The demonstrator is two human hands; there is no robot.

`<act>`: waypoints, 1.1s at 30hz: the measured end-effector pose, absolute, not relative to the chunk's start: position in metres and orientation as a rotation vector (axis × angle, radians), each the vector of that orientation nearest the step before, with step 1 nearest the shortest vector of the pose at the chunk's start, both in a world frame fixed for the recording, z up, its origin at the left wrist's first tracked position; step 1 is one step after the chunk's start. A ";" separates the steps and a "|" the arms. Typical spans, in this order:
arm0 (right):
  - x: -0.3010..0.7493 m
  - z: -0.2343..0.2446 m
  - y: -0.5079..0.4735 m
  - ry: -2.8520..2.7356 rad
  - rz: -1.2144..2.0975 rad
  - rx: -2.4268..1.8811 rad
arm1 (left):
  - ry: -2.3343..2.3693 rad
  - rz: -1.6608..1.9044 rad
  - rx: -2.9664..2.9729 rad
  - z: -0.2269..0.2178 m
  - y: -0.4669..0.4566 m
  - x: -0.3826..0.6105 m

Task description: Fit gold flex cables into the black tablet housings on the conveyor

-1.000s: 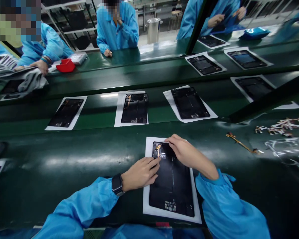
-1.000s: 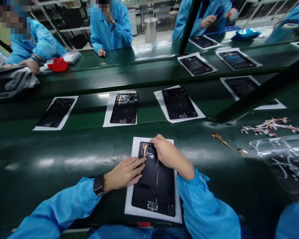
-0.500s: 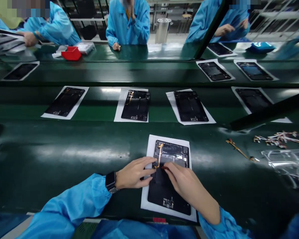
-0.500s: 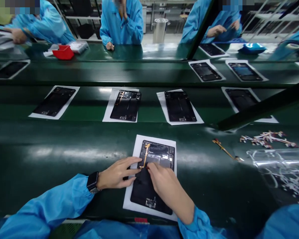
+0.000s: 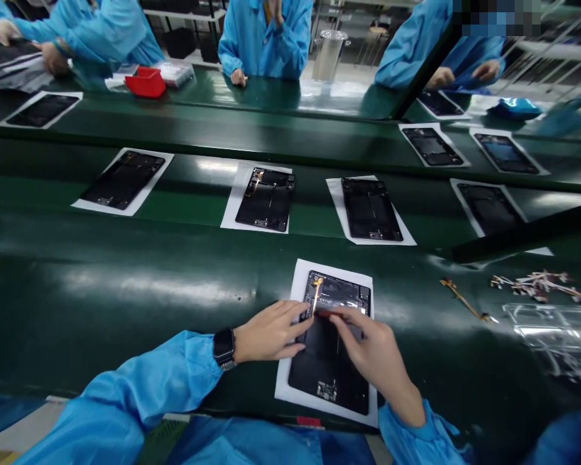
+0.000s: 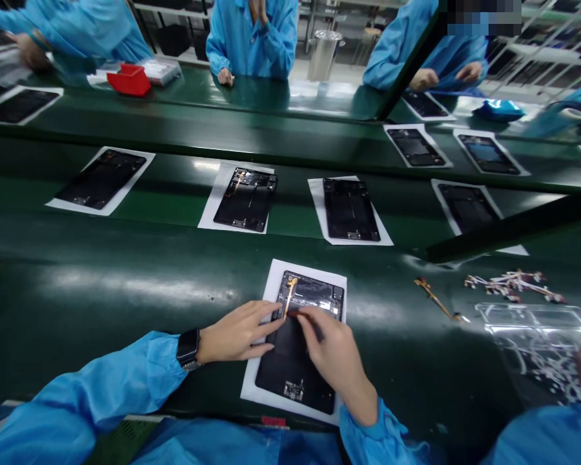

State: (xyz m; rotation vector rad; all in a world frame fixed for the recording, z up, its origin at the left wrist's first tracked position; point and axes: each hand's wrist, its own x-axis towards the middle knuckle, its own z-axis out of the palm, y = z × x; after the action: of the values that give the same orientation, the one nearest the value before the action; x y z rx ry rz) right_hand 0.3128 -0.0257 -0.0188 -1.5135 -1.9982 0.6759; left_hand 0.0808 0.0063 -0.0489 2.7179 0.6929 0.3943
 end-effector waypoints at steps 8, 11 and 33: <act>0.323 -0.034 -0.041 -1.840 0.704 -1.568 | 0.753 0.230 2.858 -0.041 0.001 0.097; 0.318 -0.029 -0.043 -2.015 0.628 -1.535 | 0.753 0.278 2.829 -0.045 -0.001 0.094; 0.293 -0.035 -0.045 -2.113 0.534 -1.445 | 0.826 0.463 2.538 -0.057 0.009 0.069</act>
State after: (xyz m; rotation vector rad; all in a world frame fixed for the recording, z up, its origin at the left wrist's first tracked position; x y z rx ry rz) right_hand 0.2929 -0.0445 -0.0348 -1.4448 -2.1134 0.5343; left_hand 0.0686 0.0088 -0.0574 2.5378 0.8262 0.4626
